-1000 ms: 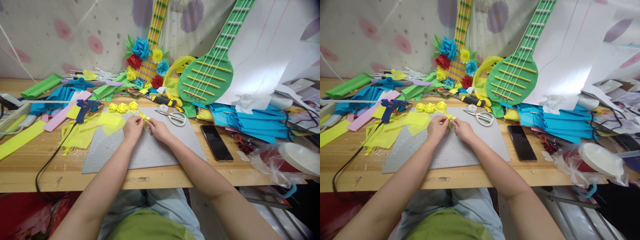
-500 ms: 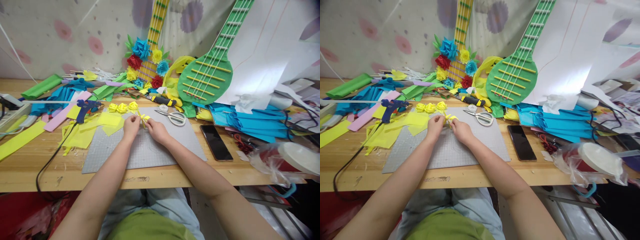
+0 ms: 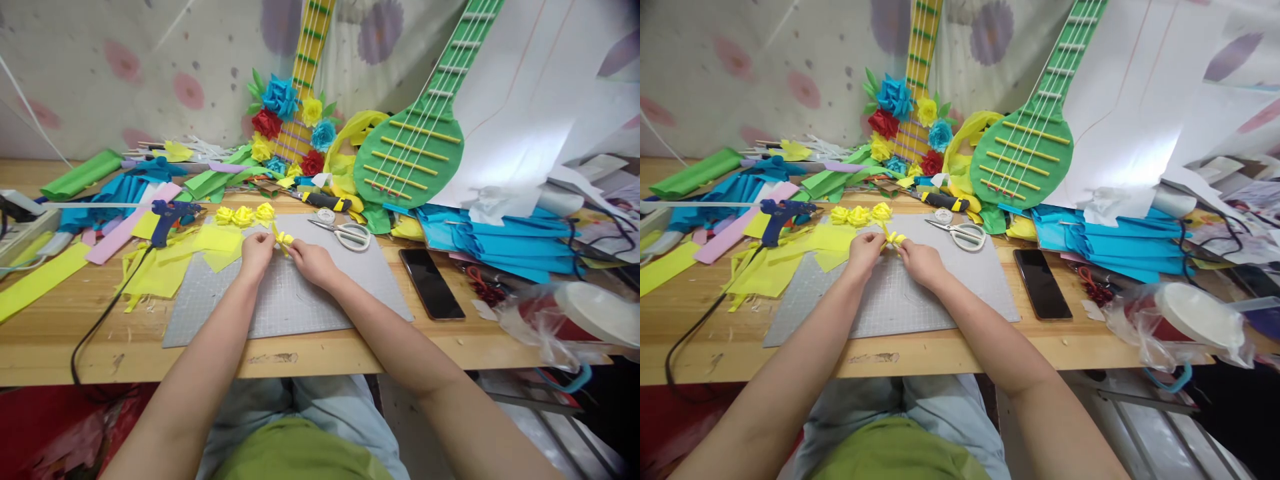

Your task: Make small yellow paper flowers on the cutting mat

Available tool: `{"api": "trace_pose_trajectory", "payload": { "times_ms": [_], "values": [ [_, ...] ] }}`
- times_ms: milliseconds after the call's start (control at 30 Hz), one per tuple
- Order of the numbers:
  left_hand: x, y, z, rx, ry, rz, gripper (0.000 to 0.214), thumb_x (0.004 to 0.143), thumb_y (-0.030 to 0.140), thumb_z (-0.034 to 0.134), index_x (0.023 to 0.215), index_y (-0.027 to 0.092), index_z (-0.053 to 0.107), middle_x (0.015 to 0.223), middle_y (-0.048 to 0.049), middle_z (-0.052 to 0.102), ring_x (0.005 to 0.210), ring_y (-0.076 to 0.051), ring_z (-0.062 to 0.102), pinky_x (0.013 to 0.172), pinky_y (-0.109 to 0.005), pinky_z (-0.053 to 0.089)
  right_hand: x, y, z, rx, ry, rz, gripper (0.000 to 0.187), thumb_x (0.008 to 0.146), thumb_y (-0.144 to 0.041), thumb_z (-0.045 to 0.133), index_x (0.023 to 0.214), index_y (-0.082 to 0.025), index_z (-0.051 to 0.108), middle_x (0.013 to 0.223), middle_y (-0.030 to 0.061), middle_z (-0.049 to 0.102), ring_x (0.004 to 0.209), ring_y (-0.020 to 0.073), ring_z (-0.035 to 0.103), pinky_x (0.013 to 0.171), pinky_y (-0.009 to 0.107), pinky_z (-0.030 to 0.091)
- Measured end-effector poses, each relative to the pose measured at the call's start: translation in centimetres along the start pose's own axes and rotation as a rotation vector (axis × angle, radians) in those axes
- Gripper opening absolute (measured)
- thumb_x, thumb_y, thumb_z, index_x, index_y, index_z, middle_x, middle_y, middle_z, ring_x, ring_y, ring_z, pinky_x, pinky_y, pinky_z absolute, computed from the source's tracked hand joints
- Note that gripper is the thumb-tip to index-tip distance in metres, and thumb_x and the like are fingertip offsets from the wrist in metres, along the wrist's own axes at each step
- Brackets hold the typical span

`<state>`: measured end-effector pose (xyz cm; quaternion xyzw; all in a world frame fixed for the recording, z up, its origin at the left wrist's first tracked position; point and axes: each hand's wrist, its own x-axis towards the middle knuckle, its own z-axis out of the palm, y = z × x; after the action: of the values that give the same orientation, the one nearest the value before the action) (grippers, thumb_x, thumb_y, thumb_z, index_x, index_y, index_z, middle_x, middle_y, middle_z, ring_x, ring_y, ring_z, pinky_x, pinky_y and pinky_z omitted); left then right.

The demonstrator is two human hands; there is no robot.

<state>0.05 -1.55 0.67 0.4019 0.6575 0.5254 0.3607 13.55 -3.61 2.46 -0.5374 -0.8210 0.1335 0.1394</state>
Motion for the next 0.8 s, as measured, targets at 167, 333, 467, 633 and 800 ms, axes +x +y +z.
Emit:
{"api": "trace_pose_trajectory", "payload": {
  "times_ms": [167, 333, 467, 633, 800],
  "values": [
    [-0.3, 0.5, 0.1, -0.119, -0.065, -0.013, 0.021, 0.06, 0.035, 0.057, 0.061, 0.014, 0.058, 0.06, 0.0, 0.056, 0.054, -0.01, 0.05, 0.052, -0.022, 0.042, 0.1, 0.1, -0.1, 0.002, 0.023, 0.033, 0.027, 0.089, -0.036, 0.031, 0.094, -0.021, 0.052, 0.083, 0.006, 0.065, 0.072, 0.0172, 0.058, 0.058, 0.023, 0.029],
    [-0.4, 0.4, 0.0, -0.028, -0.093, 0.05, 0.02, 0.061, 0.035, 0.057, 0.062, 0.015, 0.058, 0.059, -0.0005, 0.056, 0.056, -0.01, 0.05, 0.052, -0.022, 0.042, 0.3, 0.2, 0.0, 0.041, 0.016, 0.039, 0.027, 0.089, -0.035, 0.031, 0.093, -0.019, 0.052, 0.083, 0.0066, 0.065, 0.073, 0.0165, 0.058, 0.059, 0.023, 0.03],
    [0.0, -0.6, 0.0, 0.202, -0.068, 0.192, 0.024, 0.066, 0.039, 0.052, 0.062, 0.016, 0.057, 0.058, 0.0001, 0.055, 0.054, -0.01, 0.049, 0.055, -0.022, 0.04, 0.2, 0.1, 0.2, -0.003, 0.001, -0.004, 0.029, 0.089, -0.035, 0.029, 0.095, -0.019, 0.053, 0.083, 0.0067, 0.065, 0.072, 0.0164, 0.057, 0.06, 0.023, 0.03],
    [-0.3, -0.3, -0.2, 0.354, -0.033, 0.236, 0.021, 0.069, 0.036, 0.049, 0.062, 0.017, 0.054, 0.059, 0.0006, 0.055, 0.054, -0.01, 0.049, 0.056, -0.023, 0.038, 0.2, -0.3, 0.2, -0.028, -0.005, -0.03, 0.029, 0.089, -0.033, 0.029, 0.095, -0.018, 0.053, 0.083, 0.0074, 0.065, 0.071, 0.0167, 0.057, 0.06, 0.023, 0.031],
    [-1.1, 0.5, -0.3, 0.44, -0.017, 0.337, 0.027, 0.071, 0.043, 0.049, 0.07, 0.018, 0.057, 0.075, -0.0034, 0.061, 0.071, -0.014, 0.054, 0.068, -0.027, 0.04, 0.5, -0.2, 0.0, 0.042, -0.006, 0.062, 0.028, 0.089, -0.032, 0.03, 0.09, -0.017, 0.054, 0.082, 0.0081, 0.064, 0.072, 0.0163, 0.057, 0.06, 0.023, 0.031]
  ]
}}
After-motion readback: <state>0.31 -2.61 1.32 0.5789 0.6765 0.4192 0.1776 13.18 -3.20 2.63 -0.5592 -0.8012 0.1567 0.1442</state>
